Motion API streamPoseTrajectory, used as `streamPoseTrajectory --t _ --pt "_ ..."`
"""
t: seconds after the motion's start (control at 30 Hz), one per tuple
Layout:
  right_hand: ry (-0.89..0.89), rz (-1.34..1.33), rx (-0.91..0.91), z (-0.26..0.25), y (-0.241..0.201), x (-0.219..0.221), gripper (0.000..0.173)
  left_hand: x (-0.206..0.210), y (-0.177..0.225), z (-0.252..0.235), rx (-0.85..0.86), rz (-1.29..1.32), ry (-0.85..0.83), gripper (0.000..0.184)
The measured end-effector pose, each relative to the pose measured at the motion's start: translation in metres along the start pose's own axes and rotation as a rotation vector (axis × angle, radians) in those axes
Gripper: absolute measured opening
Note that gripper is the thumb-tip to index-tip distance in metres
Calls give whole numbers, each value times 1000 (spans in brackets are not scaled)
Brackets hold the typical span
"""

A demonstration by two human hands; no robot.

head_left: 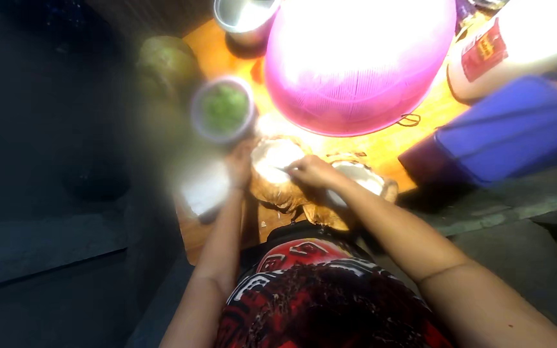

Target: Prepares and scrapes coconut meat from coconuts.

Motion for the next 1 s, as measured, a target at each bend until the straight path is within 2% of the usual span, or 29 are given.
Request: streamPoseTrajectory --t 0.07,0.1,0.17,0.23,0.33,0.4,0.5,0.6,0.7,0.87,0.93,1.0 --pt "149 -141 19 -5 -5 8 28 1 0 -1 7 -7 -3 32" --pt "168 -200 27 -8 -9 15 29 1 1 -2 6 -14 -4 32" --pt "117 -224 37 -12 -14 29 31 0 1 -3 1 -16 -5 32" --pt "26 -130 15 -8 -13 33 32 -1 -2 -1 -7 -21 5 32" --pt "-126 -2 18 4 -10 14 31 -4 -1 3 -27 -36 29 33" --pt "-42 -59 2 1 -4 7 29 -3 -1 2 -47 -43 29 34" --pt "126 -201 -11 -13 -4 20 29 -1 -1 0 -67 -39 30 35" --pt "21 -151 -9 -4 -9 33 30 -4 -1 2 -57 -45 37 34" --pt "-96 -58 21 9 1 18 30 -5 -1 3 -77 -53 50 34" --pt "163 -285 23 -11 -2 20 29 0 0 2 -55 -31 40 31" --pt "134 -321 11 -12 -11 32 30 0 3 2 -37 -37 43 31" --pt "50 -247 -16 -4 -15 34 30 0 4 5 -26 -36 46 31"
Point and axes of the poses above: each hand's wrist, its own z-axis away from the middle knuckle, its own x-axis out of the palm, y = z × x, the point moved 3 cm from there along -z, towards the middle knuckle, and after that the axes turned 3 degrees about -y, right-handed, at the moved point
